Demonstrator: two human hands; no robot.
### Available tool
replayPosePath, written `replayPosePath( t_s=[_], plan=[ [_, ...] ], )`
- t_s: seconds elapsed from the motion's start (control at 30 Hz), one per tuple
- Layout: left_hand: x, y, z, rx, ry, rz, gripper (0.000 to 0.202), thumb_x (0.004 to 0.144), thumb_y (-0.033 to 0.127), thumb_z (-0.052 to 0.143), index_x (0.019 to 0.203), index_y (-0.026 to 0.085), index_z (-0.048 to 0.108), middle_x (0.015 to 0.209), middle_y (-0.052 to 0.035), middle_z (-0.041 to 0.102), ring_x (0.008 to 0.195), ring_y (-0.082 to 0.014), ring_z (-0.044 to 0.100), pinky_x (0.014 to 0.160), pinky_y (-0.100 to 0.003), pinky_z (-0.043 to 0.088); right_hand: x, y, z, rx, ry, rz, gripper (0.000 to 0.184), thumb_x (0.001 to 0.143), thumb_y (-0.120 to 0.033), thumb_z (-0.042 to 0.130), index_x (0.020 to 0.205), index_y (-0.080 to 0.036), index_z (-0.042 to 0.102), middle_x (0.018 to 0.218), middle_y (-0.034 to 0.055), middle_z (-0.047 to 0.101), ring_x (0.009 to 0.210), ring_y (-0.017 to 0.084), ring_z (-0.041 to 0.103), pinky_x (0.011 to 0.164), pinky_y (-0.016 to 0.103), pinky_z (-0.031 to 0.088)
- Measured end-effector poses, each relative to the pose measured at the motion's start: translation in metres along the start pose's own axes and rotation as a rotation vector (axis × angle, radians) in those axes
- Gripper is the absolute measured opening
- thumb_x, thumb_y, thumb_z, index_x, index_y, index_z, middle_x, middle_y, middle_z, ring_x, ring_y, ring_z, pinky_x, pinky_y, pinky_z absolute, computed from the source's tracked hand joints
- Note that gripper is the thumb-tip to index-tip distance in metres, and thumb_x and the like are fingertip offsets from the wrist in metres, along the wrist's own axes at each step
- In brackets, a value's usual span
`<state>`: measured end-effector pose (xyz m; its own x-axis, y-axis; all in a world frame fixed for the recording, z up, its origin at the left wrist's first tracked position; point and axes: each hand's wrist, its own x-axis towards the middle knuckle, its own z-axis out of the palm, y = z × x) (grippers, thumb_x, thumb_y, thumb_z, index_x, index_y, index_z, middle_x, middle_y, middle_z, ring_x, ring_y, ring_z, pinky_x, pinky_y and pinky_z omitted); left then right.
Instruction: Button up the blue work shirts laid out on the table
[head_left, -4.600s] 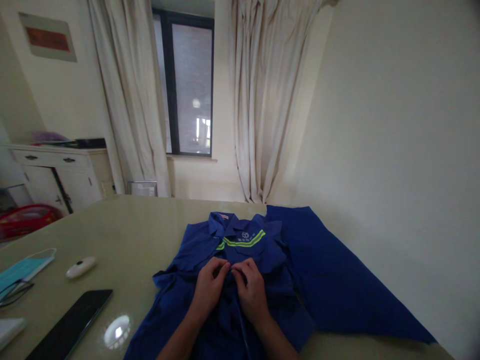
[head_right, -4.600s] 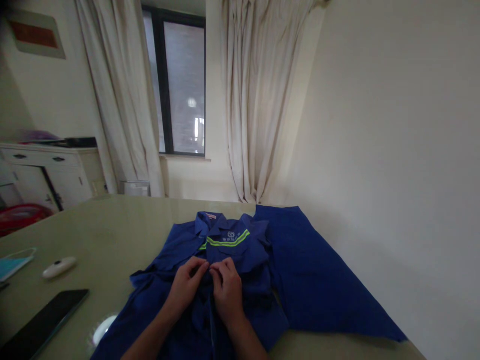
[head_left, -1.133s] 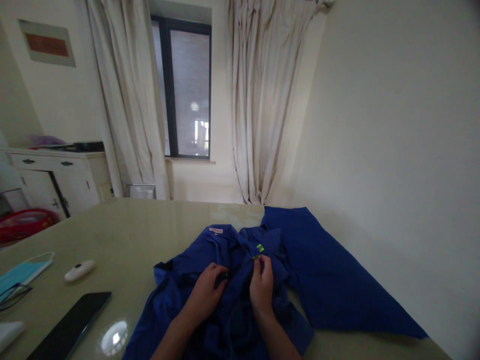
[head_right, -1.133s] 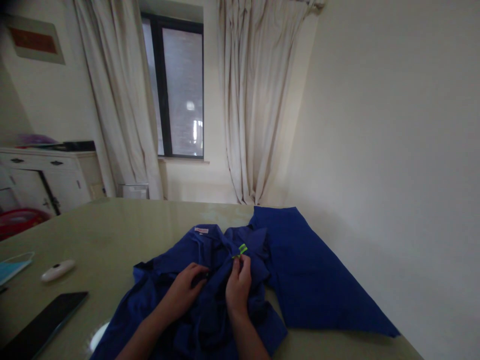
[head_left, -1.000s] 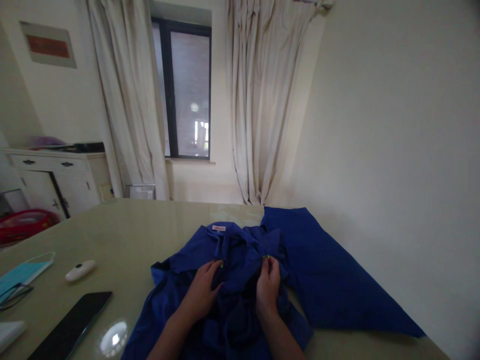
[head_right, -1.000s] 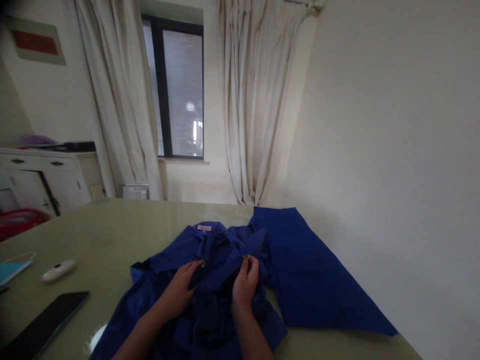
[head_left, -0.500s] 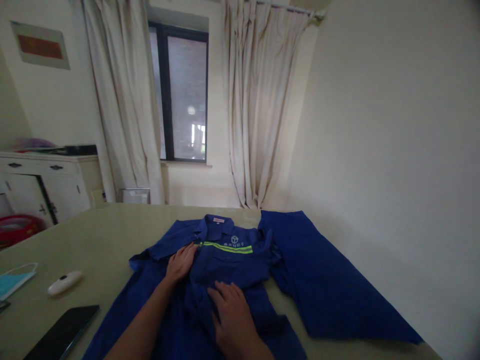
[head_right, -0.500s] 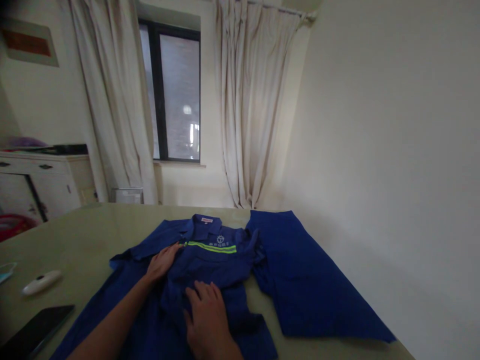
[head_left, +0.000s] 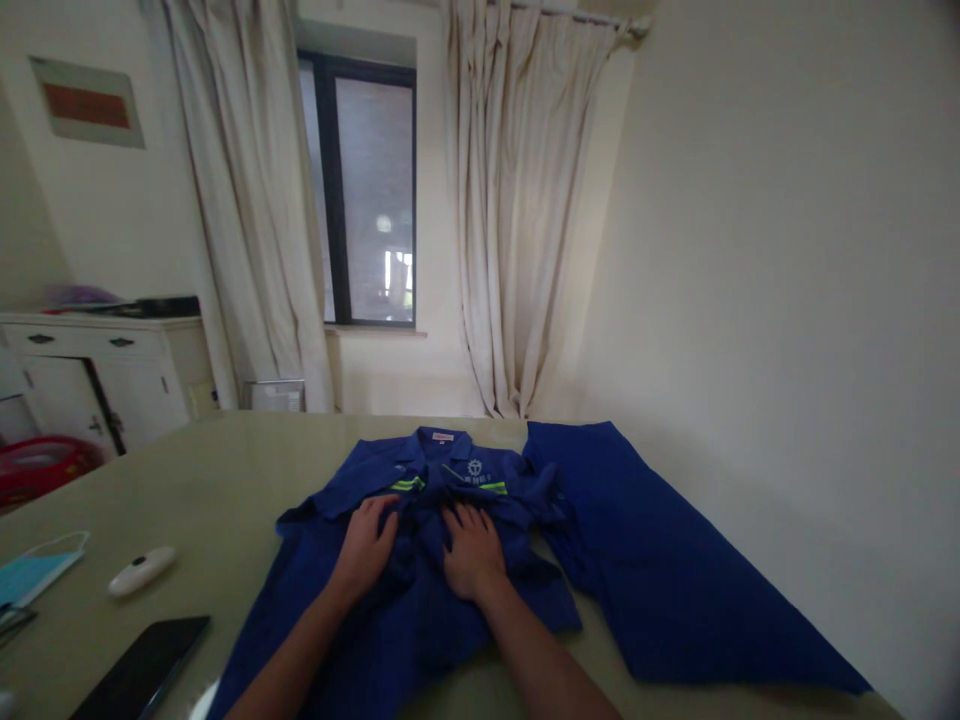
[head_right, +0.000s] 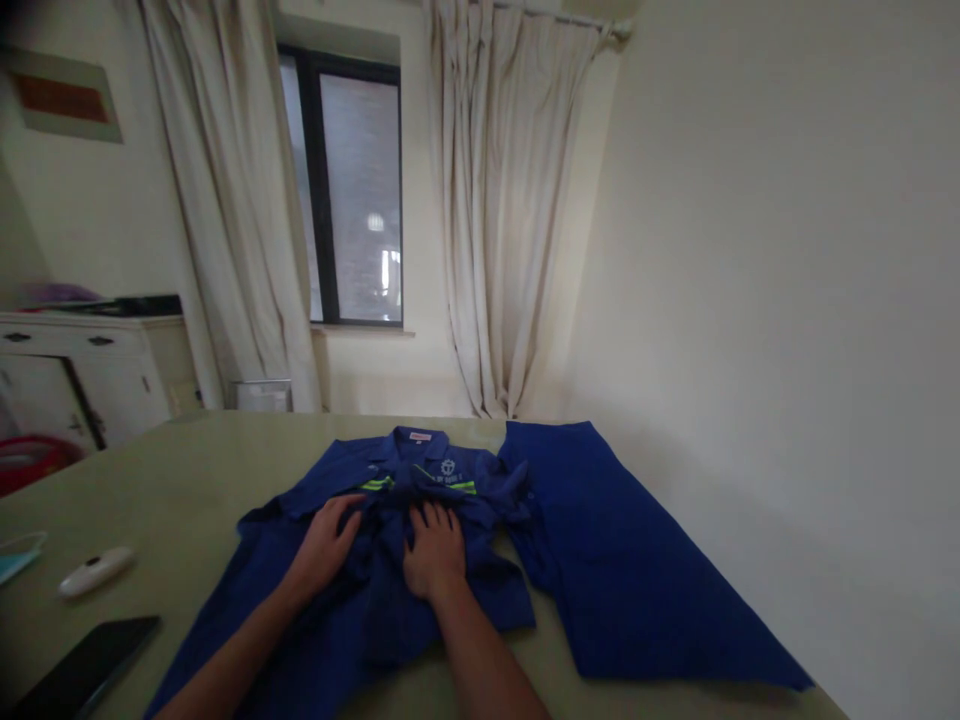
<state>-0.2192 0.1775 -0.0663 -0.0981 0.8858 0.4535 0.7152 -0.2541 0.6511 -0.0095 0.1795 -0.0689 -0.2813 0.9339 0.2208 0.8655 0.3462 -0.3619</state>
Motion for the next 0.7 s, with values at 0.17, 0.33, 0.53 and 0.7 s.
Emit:
replayPosePath(
  t_s=[0.17,0.33,0.53,0.7],
  plan=[
    [-0.070,0.031,0.004,0.359,-0.220,-0.047,0.069,0.091,0.060,0.045,0.153,0.029,0.039,0.154,-0.0110,0.048,0.144,-0.0364,0.040,0.118,-0.066,0.020,0.031,0.007,0.005,-0.005,0.042,0.046,0.054,0.095,-0.032,0.048,0.147,-0.021,0.051,0.154,0.0141,0.047,0.143,0.032,0.040,0.118,0.052,0.023],
    [-0.069,0.036,0.002,0.530,-0.324,-0.053,0.062,0.089,0.062,0.050,0.145,0.036,0.050,0.160,-0.0082,0.040,0.149,-0.0394,0.028,0.115,-0.074,0.007,0.030,0.004,-0.007,0.024,0.061,-0.105,0.034,0.096,-0.023,0.046,0.126,-0.023,0.064,0.129,0.0082,0.068,0.120,0.022,0.060,0.104,0.033,0.039],
    [-0.022,0.024,-0.015,0.317,-0.244,-0.065,0.017,0.087,0.038,0.055,0.093,0.026,0.066,0.106,-0.0036,0.071,0.106,-0.0255,0.064,0.107,-0.053,0.038,0.003,0.002,-0.018,-0.032,0.104,-0.181,0.023,0.099,-0.021,0.043,0.108,-0.021,0.064,0.109,0.0074,0.069,0.104,0.022,0.060,0.093,0.031,0.043],
    [-0.004,0.012,-0.048,-0.174,-0.185,0.002,0.032,0.081,0.053,0.064,0.072,0.023,0.060,0.084,-0.0012,0.072,0.084,-0.0217,0.065,0.080,-0.031,0.050,-0.035,0.020,-0.023,-0.091,0.055,-0.229,0.017,0.093,-0.012,0.048,0.099,-0.018,0.062,0.107,0.0093,0.066,0.099,0.023,0.060,0.087,0.032,0.046]
  ],
)
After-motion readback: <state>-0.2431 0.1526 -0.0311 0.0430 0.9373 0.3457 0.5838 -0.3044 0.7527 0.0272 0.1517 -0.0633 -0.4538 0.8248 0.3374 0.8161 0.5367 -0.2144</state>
